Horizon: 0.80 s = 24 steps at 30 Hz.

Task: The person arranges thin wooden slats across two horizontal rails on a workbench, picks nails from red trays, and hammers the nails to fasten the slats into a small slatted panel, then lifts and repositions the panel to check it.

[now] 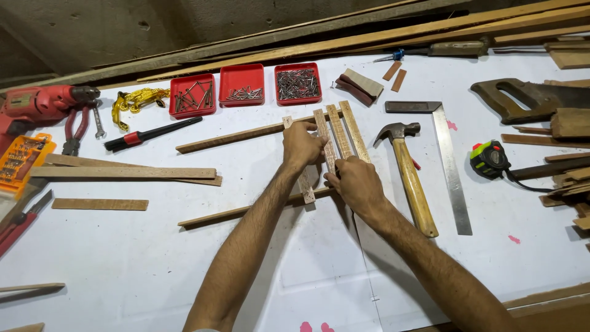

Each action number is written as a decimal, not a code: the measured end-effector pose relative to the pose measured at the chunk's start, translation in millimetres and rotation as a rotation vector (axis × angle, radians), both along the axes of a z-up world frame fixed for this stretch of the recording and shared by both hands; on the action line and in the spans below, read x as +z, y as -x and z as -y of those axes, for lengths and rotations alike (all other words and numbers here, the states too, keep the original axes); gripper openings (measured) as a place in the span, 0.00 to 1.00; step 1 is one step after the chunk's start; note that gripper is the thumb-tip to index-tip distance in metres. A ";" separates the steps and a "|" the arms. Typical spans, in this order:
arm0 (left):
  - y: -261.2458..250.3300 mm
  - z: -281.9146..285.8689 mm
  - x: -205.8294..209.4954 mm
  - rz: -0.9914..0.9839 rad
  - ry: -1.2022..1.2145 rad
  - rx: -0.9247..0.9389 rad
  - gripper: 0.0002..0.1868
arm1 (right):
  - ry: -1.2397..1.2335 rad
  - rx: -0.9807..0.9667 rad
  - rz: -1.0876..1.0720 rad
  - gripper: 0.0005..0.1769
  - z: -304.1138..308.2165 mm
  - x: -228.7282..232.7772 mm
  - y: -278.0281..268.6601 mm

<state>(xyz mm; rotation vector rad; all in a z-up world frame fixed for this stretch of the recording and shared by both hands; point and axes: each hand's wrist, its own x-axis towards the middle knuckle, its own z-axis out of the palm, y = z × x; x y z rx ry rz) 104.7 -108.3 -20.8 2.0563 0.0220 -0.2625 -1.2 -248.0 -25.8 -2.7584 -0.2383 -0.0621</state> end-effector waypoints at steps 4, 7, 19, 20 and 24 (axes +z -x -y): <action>-1.9 2.1 -1.9 -0.035 -0.030 -0.003 0.23 | -0.005 0.003 0.034 0.20 2.3 -5.6 -0.2; -2.0 2.2 -2.9 -0.032 -0.019 0.000 0.24 | -0.028 0.002 0.036 0.20 2.7 -4.6 0.2; 0.2 1.6 -5.5 0.011 0.047 0.007 0.24 | -0.036 0.014 0.097 0.18 3.1 -4.2 3.3; -0.1 1.8 -6.6 0.024 0.038 -0.003 0.24 | -0.034 0.013 0.094 0.18 3.5 -4.4 3.3; 3.6 2.5 0.6 0.001 0.040 -0.002 0.24 | -0.041 0.024 0.143 0.18 3.7 -3.8 5.0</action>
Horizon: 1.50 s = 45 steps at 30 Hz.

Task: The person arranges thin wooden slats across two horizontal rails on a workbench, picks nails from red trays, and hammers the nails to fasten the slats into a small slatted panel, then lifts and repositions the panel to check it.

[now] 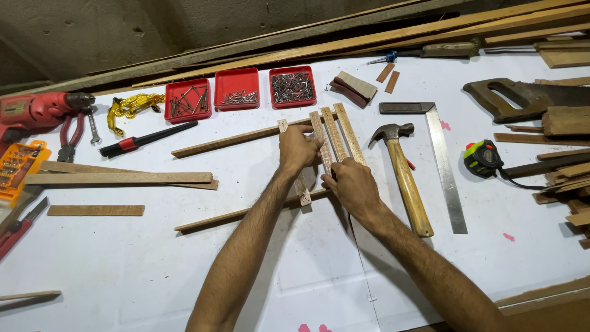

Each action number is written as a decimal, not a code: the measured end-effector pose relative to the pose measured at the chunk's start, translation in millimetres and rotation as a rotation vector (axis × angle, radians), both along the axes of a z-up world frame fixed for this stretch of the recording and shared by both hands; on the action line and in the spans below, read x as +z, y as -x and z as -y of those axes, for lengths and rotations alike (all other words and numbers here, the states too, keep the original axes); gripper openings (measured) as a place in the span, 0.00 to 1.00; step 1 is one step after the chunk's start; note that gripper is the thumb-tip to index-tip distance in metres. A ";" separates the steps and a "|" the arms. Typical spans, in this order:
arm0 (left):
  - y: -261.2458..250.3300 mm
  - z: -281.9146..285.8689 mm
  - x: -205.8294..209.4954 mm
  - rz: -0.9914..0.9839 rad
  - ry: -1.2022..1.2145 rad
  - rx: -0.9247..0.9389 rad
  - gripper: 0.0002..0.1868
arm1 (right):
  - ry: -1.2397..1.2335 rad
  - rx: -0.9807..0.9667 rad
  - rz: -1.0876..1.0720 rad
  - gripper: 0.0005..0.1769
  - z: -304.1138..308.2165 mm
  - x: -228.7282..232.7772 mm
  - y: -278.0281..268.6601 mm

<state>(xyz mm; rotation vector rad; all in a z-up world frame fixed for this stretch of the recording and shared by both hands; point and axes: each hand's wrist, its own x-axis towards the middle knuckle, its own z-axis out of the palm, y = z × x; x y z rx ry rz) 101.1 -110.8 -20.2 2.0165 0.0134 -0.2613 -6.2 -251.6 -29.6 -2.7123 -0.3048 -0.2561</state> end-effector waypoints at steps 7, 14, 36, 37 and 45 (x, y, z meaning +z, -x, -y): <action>-2.6 0.9 -3.7 0.008 -0.033 -0.016 0.25 | -0.003 -0.032 -0.065 0.18 -0.6 -4.6 -3.8; 0.3 3.4 -1.5 -0.002 -0.046 -0.003 0.24 | 0.004 -0.027 -0.030 0.17 2.0 -13.2 -4.8; 0.9 3.3 -0.1 -0.008 -0.012 0.001 0.24 | 0.018 -0.061 0.003 0.17 0.8 -16.0 -4.4; 0.6 3.1 -0.4 -0.007 -0.012 0.001 0.24 | 0.018 -0.061 0.004 0.17 1.2 -16.3 -4.5; 1.3 2.2 -1.6 0.011 -0.025 -0.006 0.25 | 0.014 -0.060 0.002 0.17 1.6 -15.1 -3.3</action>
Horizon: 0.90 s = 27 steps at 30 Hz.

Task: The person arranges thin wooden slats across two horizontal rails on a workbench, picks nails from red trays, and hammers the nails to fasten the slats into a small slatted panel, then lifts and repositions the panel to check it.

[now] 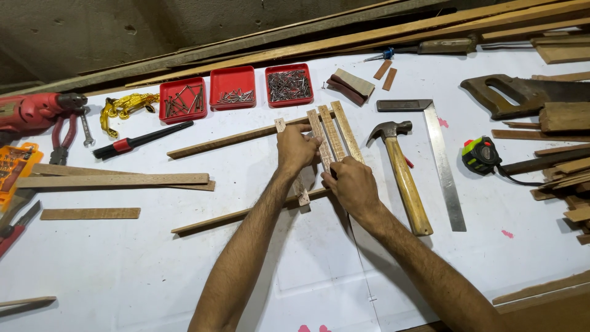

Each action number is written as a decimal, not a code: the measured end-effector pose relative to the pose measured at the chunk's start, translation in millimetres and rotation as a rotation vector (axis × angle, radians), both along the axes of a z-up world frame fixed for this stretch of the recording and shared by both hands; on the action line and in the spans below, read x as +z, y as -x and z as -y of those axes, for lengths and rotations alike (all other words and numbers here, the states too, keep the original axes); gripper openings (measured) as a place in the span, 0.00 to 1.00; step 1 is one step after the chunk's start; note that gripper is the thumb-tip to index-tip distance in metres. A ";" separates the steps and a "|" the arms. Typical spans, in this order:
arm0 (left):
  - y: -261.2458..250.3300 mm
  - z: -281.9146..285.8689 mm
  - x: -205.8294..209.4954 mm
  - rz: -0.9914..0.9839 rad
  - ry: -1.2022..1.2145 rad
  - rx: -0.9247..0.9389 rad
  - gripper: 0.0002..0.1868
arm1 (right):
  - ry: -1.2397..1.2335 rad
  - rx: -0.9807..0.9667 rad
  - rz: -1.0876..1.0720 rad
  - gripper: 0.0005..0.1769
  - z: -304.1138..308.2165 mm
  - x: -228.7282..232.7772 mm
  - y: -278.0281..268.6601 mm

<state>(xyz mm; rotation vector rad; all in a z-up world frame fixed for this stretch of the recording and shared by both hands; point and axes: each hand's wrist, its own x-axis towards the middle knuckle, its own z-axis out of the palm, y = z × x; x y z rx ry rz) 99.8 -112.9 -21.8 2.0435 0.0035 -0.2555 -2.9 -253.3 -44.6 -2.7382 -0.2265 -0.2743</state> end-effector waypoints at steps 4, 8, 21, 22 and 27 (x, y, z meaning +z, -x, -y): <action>0.2 -0.7 1.1 0.003 -0.001 -0.008 0.24 | -0.002 0.008 0.042 0.18 1.1 -5.8 -1.3; 2.2 -1.3 4.9 0.012 0.024 0.000 0.23 | 0.012 0.025 0.056 0.17 4.1 -13.0 -3.4; 1.7 -1.6 0.3 0.026 0.030 0.016 0.22 | -0.062 0.035 0.024 0.16 2.2 5.3 1.6; 2.4 -0.9 0.7 0.027 0.031 0.015 0.22 | -0.061 0.034 0.025 0.16 3.0 4.3 1.0; 11.7 -0.8 3.3 0.372 -0.171 0.002 0.24 | -0.132 0.036 -0.022 0.12 2.7 19.7 2.9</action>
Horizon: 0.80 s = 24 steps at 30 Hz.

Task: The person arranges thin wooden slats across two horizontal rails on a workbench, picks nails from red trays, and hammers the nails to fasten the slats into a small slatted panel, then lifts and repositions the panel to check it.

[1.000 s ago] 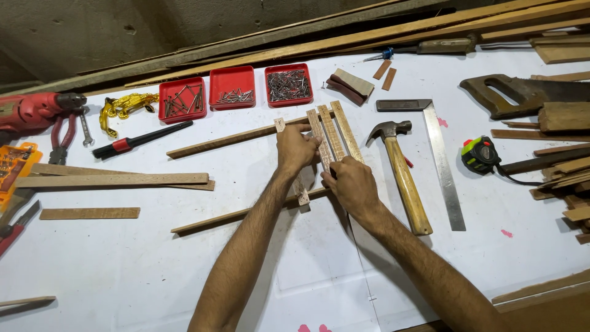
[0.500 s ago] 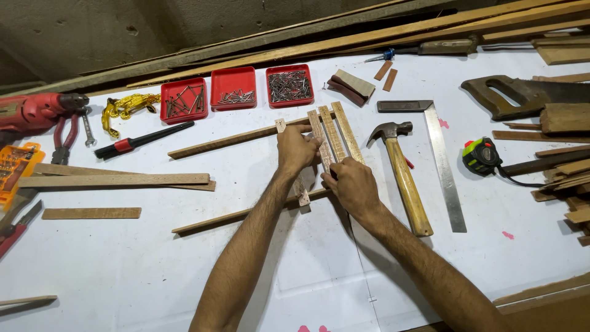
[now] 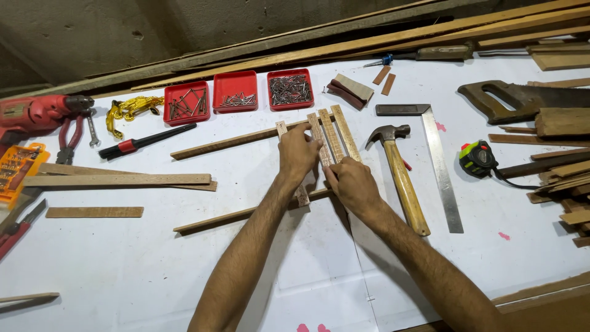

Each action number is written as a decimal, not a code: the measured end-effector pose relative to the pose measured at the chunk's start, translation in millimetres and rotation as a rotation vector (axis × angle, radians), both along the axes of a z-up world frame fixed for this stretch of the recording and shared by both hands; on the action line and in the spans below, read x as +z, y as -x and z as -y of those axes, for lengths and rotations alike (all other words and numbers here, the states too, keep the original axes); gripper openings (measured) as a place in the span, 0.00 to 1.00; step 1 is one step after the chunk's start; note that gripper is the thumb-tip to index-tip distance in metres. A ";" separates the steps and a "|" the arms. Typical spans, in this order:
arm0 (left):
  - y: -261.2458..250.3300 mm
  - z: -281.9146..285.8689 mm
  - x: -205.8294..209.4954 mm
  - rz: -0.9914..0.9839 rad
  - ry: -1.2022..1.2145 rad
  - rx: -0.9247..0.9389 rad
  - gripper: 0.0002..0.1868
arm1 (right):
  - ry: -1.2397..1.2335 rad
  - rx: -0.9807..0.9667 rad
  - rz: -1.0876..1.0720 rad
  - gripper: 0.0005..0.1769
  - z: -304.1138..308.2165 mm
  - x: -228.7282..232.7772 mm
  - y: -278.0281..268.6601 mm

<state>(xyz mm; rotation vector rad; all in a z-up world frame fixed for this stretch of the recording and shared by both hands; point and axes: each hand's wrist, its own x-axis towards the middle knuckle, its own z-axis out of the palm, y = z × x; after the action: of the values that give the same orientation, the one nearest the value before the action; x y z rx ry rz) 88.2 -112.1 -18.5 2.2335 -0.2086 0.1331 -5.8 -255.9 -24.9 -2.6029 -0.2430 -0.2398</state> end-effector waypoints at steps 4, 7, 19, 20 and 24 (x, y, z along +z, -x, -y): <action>10.9 -1.2 -8.0 0.123 -0.215 -0.070 0.11 | 0.029 0.092 -0.019 0.09 11.2 8.6 -5.0; 8.0 -4.3 -17.5 0.229 -0.392 -0.216 0.10 | -0.026 0.175 0.010 0.07 17.4 12.8 -9.8; 20.9 -19.4 24.0 -0.003 -0.765 -0.382 0.45 | -0.179 0.023 -0.483 0.16 37.4 36.6 -23.7; 21.6 -19.2 25.5 -0.024 -0.774 -0.388 0.49 | -0.141 0.018 -0.474 0.16 37.0 36.5 -24.4; 21.9 -18.7 22.4 -0.062 -0.786 -0.386 0.53 | -0.093 0.000 -0.494 0.16 31.2 43.7 -21.9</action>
<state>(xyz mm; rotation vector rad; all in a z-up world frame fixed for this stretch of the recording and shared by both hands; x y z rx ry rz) 66.3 -93.4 3.9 2.9060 -0.7564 -0.2757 16.1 -287.1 18.7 -2.4743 -0.0535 0.3815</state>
